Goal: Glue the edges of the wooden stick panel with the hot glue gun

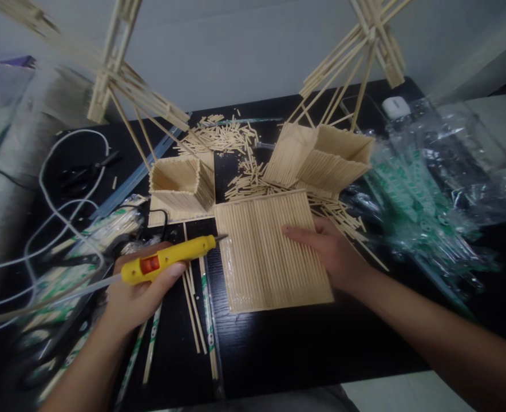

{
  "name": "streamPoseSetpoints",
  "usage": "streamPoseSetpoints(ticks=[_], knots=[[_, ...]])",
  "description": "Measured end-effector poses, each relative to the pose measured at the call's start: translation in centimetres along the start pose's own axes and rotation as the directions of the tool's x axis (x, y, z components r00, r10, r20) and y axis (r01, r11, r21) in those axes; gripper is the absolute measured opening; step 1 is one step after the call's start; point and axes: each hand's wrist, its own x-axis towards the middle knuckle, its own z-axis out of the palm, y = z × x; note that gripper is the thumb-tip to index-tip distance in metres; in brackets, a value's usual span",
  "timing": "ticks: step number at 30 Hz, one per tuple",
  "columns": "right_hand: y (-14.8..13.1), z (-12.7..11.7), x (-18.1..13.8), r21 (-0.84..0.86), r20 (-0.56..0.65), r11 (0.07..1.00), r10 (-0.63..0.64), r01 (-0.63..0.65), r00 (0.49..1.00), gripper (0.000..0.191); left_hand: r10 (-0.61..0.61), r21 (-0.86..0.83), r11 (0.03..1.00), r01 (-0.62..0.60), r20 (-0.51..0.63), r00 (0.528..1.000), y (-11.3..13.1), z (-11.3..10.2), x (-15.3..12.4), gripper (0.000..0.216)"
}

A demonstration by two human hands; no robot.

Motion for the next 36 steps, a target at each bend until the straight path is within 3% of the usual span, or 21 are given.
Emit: streamPoseSetpoints(ticks=[3,7,11,19,28,36], knots=[[0.1,-0.2,0.0,-0.013,-0.007,1.0,0.006,-0.006,1.0,0.032,-0.007,-0.004,1.0,0.007,-0.027,1.0,-0.6,0.1,-0.5,0.029],[0.3,-0.4,0.0,-0.011,-0.021,0.999,0.033,-0.033,0.999,0.033,-0.055,-0.073,0.996,0.053,-0.025,0.998,-1.0,0.4,-0.8,0.041],[0.3,-0.4,0.1,0.044,-0.023,0.998,0.055,-0.054,0.998,0.034,-0.11,-0.169,0.979,0.11,0.012,0.994,-0.3,0.9,-0.2,0.047],[-0.3,-0.4,0.2,0.079,-0.035,0.995,0.056,-0.053,0.998,0.032,-0.108,-0.275,0.952,0.133,0.105,0.989,1.2,1.3,0.6,0.054],[-0.4,-0.8,0.6,0.103,-0.073,0.993,0.067,-0.06,0.995,0.031,-0.07,-0.293,0.946,0.14,0.237,0.969,1.7,1.3,0.6,0.049],[-0.4,-1.0,1.1,0.12,-0.095,0.99,0.083,-0.072,0.992,0.029,0.04,-0.342,0.936,0.08,0.33,0.943,2.2,1.1,1.0,0.04]])
